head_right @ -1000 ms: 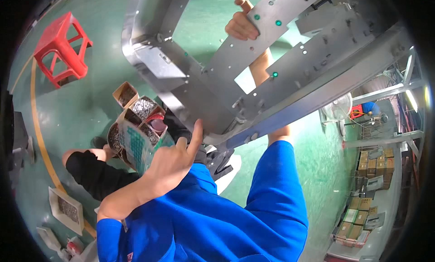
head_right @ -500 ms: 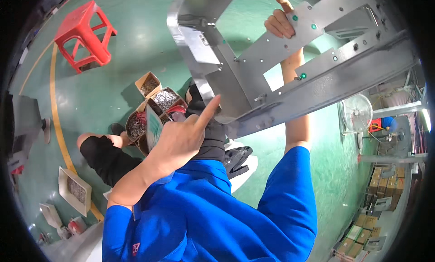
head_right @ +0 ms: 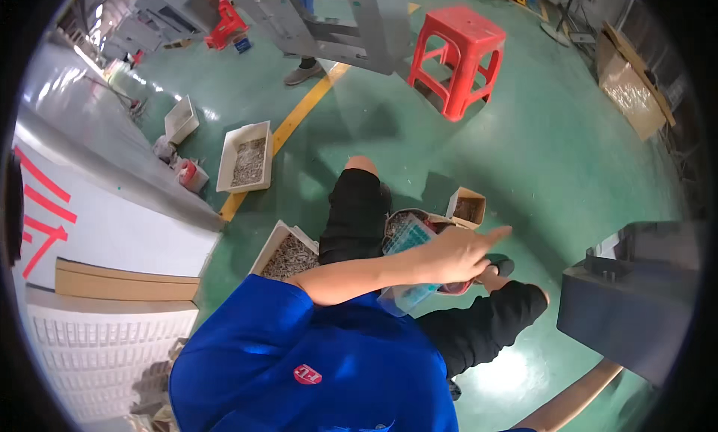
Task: Applying circular green protective stickers to specific points on a metal frame.
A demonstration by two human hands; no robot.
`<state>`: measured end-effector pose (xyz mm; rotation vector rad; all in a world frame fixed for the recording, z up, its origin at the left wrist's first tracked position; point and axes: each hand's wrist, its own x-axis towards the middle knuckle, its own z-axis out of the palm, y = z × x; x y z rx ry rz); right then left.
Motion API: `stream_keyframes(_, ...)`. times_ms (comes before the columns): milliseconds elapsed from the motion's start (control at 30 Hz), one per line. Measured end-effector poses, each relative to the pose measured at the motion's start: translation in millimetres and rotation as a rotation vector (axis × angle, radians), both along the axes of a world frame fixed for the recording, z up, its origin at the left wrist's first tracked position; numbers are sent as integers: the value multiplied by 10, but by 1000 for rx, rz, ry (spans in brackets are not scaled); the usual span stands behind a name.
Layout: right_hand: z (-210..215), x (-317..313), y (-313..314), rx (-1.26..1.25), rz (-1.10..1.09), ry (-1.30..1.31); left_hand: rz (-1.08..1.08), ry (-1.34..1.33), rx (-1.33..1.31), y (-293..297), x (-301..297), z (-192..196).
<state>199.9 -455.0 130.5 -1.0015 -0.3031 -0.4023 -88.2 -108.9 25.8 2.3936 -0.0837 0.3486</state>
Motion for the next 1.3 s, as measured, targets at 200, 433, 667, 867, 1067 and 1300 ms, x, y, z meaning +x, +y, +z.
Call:
stream_keyframes(200,-2,288,19,34,-203,142,289,-97,-288,897,-34,-147)
stream_keyframes(433,-194,986,-961,33,-266,180,374,-290,-640,1555,193,-269)
stream_keyframes(667,-131,834,-1084,-108,-226,-18,469,-453,-687,1655,497,-184)
stream_keyframes(867,-146,803,-1079,-83,-385,35,538,-465,-612,1814,662,122)
stream_keyframes(1067,-159,497,-1133,-534,-716,-79,576,-658,-580,1895,739,261)
stream_keyframes(1300,-447,590,-1427,-628,-738,-284,476,-558,-748,2149,574,238)
